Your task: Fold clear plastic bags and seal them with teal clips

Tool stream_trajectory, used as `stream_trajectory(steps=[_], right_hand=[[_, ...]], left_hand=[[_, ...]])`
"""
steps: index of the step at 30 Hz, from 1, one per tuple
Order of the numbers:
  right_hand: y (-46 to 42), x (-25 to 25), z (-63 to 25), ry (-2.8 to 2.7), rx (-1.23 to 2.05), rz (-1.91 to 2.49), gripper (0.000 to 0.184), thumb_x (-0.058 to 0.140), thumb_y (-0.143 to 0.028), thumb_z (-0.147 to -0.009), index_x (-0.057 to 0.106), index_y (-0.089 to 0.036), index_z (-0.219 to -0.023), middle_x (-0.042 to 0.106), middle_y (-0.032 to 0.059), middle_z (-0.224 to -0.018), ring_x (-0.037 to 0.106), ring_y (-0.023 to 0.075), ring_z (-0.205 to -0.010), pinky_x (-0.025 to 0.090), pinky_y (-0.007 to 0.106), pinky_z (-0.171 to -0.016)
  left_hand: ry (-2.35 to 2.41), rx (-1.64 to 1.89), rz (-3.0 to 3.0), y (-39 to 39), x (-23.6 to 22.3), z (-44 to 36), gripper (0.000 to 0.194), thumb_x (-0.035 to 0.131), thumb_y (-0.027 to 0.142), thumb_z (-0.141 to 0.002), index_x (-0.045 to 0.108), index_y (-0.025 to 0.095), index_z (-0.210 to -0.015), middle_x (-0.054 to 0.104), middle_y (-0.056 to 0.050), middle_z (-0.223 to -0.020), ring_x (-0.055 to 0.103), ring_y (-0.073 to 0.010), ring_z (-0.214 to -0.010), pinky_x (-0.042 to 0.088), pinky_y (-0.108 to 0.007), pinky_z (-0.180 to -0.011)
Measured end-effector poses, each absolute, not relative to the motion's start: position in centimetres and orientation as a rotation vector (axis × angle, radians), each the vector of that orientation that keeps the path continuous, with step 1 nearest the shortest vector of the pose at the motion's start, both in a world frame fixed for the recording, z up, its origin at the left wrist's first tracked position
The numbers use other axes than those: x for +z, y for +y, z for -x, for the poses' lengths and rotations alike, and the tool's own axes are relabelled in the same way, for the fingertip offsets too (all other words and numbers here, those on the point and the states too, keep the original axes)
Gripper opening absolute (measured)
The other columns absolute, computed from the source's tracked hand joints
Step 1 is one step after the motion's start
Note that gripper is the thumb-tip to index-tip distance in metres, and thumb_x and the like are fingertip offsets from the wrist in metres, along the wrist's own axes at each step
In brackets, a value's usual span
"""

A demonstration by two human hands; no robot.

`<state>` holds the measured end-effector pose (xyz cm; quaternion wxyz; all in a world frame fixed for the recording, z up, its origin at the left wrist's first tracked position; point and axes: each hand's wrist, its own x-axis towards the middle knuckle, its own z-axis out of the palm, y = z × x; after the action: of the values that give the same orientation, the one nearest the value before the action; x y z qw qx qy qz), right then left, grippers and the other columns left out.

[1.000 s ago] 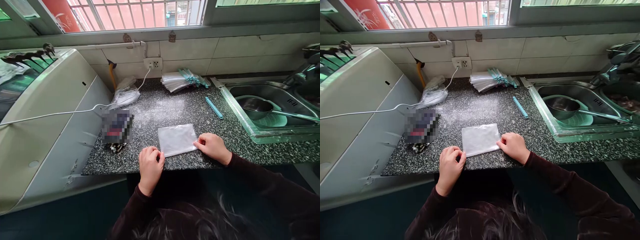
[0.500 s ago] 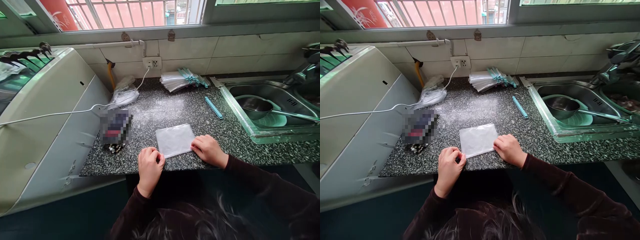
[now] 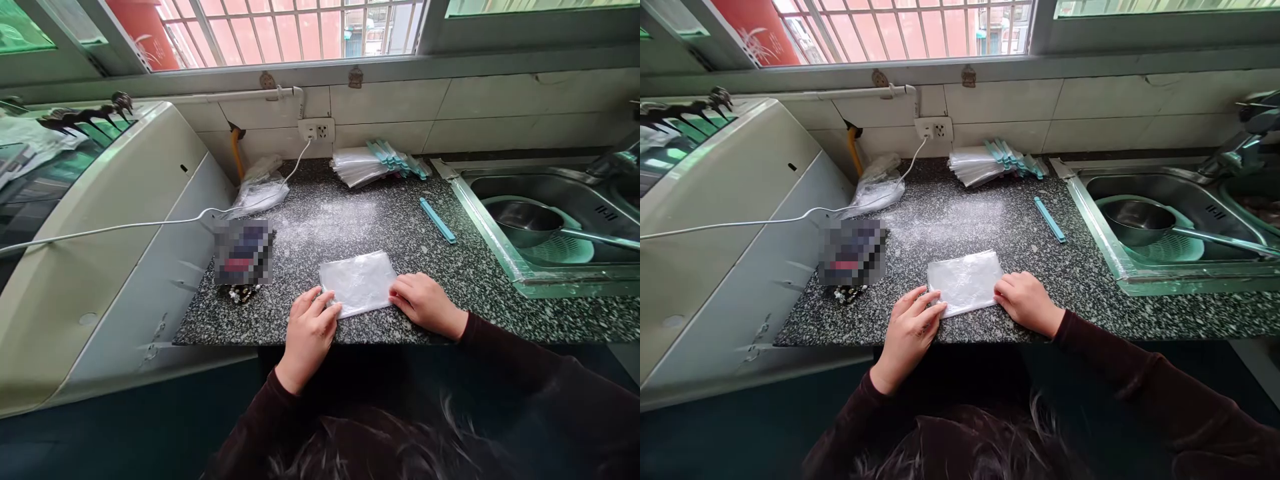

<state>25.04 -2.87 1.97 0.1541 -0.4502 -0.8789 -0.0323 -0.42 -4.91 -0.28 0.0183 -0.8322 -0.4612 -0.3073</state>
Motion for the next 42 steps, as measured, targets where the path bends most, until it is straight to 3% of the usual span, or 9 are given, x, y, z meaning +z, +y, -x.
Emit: stream_trajectory(steps=[5, 7, 11, 17, 21, 26, 32, 38, 42], right_hand=[[-2.7, 2.0, -25.5, -2.542, -0.102, 1.308, 0.021, 0.045, -0.024, -0.089, 0.057, -0.016, -0.073, 0.059, 0.0038, -0.07, 0.046, 0.0145, -0.063, 0.029, 0.027, -0.063], [-2.6, 2.0, -25.7, -2.548, -0.108, 1.321, 0.021, 0.045, -0.024, -0.089, 0.057, -0.017, -0.073, 0.06, 0.0038, -0.07, 0.047, 0.0146, -0.064, 0.029, 0.027, -0.064], [-2.3, 2.0, -26.0, -2.538, -0.137, 1.315, 0.02, 0.046, -0.023, -0.088, 0.057, -0.017, -0.072, 0.06, 0.0034, -0.07, 0.048, 0.0145, -0.063, 0.031, 0.027, -0.062], [-2.1, 1.7, -25.8, -2.519, -0.108, 1.228, 0.02, 0.046, -0.023, -0.088, 0.057, -0.017, -0.073, 0.059, 0.0039, -0.07, 0.05, 0.0144, -0.065, 0.036, 0.025, -0.062], [-1.8, 1.9, -25.6, -2.539, -0.092, 1.19, 0.02, 0.045, -0.023, -0.088, 0.057, -0.017, -0.073, 0.058, 0.0037, -0.068, 0.051, 0.0137, -0.063, 0.036, 0.025, -0.059], [0.4, 3.5, -24.9, -2.415, -0.15, 1.067, 0.018, 0.045, -0.021, -0.088, 0.057, -0.016, -0.075, 0.059, 0.0041, -0.068, 0.052, 0.0136, -0.063, 0.039, 0.024, -0.057], [4.2, 5.5, -23.0, -2.221, -0.246, 0.906, 0.011, 0.053, -0.025, -0.084, 0.06, -0.017, -0.086, 0.062, 0.0062, -0.081, 0.055, 0.0163, -0.076, 0.045, 0.028, -0.068], [5.4, 4.8, -22.7, -2.142, -0.501, 0.929, 0.011, 0.053, -0.021, -0.084, 0.063, -0.017, -0.082, 0.061, 0.0038, -0.072, 0.05, 0.0147, -0.069, 0.039, 0.028, -0.064], [5.2, 4.4, -23.3, -2.21, -0.472, 1.004, 0.017, 0.051, -0.02, -0.086, 0.064, -0.019, -0.075, 0.061, 0.0022, -0.068, 0.048, 0.0134, -0.064, 0.036, 0.028, -0.062]], left_hand=[[-1.376, -0.879, 2.602, -5.6, -0.2, 0.8, 0.024, 0.05, 0.015, -0.085, 0.066, 0.02, -0.102, 0.067, -0.004, -0.112, 0.054, -0.0254, -0.11, 0.041, -0.043, -0.093], [-1.368, -0.853, 2.631, -6.1, -0.1, 1.0, 0.024, 0.052, 0.025, -0.086, 0.065, 0.019, -0.106, 0.065, -0.006, -0.116, 0.053, -0.0263, -0.113, 0.04, -0.043, -0.095], [-1.29, -0.835, 2.683, -7.3, -0.3, 1.3, 0.048, 0.057, 0.047, -0.08, 0.06, 0.015, -0.115, 0.06, -0.013, -0.122, 0.051, -0.0301, -0.116, 0.039, -0.045, -0.096], [-1.057, -1.052, 2.548, -8.7, -1.8, 2.1, 0.025, 0.057, 0.009, -0.08, 0.065, 0.018, -0.102, 0.069, -0.008, -0.097, 0.059, -0.0196, -0.098, 0.042, -0.036, -0.093], [-0.992, -1.091, 2.586, -7.8, -0.9, 2.3, 0.019, 0.056, 0.008, -0.079, 0.065, 0.017, -0.093, 0.068, -0.005, -0.085, 0.057, -0.0185, -0.09, 0.043, -0.035, -0.09], [-0.92, -1.016, 2.543, -3.2, 2.4, 1.3, 0.016, 0.055, 0.009, -0.077, 0.063, 0.017, -0.088, 0.067, -0.007, -0.091, 0.056, -0.0211, -0.094, 0.043, -0.039, -0.091], [-0.816, -0.998, 2.365, 4.8, 5.4, -1.8, 0.009, 0.053, 0.016, -0.08, 0.062, 0.018, -0.081, 0.066, -0.006, -0.086, 0.056, -0.0211, -0.09, 0.045, -0.037, -0.086], [-0.627, -1.044, 2.369, 8.2, 4.7, -5.1, 0.01, 0.051, 0.015, -0.083, 0.06, 0.018, -0.08, 0.067, -0.003, -0.082, 0.058, -0.0177, -0.087, 0.043, -0.034, -0.09], [-0.624, -1.095, 2.472, 8.5, 3.5, -5.3, 0.009, 0.052, 0.017, -0.084, 0.061, 0.019, -0.083, 0.067, -0.001, -0.083, 0.058, -0.0164, -0.086, 0.041, -0.033, -0.09]])
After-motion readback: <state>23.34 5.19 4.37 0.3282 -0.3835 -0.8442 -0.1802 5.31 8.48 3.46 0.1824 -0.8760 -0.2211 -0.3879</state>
